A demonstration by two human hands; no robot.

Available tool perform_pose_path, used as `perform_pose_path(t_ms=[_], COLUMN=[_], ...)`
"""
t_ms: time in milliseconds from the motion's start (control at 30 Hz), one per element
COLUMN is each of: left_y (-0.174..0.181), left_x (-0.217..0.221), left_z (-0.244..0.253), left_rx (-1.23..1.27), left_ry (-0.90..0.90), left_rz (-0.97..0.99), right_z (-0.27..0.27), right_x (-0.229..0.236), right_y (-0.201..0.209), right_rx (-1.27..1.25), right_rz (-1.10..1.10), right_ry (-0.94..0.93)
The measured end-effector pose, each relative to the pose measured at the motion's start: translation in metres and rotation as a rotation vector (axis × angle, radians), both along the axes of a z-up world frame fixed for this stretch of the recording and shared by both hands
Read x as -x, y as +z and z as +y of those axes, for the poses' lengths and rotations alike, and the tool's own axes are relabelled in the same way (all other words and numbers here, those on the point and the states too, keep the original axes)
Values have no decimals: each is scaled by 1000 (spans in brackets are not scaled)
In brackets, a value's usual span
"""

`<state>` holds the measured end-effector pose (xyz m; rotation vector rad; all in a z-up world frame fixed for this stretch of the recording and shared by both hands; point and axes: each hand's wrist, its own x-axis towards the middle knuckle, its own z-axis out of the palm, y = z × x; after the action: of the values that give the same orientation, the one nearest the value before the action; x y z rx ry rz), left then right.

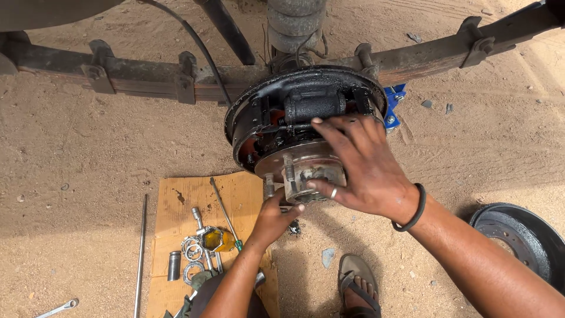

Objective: Reassembling a vehicle's wheel hub and brake assembly, applying grease and fitting bearings.

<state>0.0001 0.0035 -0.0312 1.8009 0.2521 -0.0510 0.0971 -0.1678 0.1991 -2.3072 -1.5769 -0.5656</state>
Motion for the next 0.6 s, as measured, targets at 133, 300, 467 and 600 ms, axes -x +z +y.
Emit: perform_pose_path(t_ms=[133,300,467,600], left_y=[-22,25,46,26], left_x=[9,20,6,-10], left_z=[22,13,-12,-18], left_rx=[241,-11,-45,-178], left_ry=[278,422,383,477], left_rz=[-144,-800,-744,-744], right_z=[-42,-54,-41,-30], right_x=[-20,-13,-8,-19], right_y=[-68,-156,-182,-201], right_rx=[-228,-396,-505,-561], right_rz=[89,352,582,505], right_ry=[-52,-175,-113,-200])
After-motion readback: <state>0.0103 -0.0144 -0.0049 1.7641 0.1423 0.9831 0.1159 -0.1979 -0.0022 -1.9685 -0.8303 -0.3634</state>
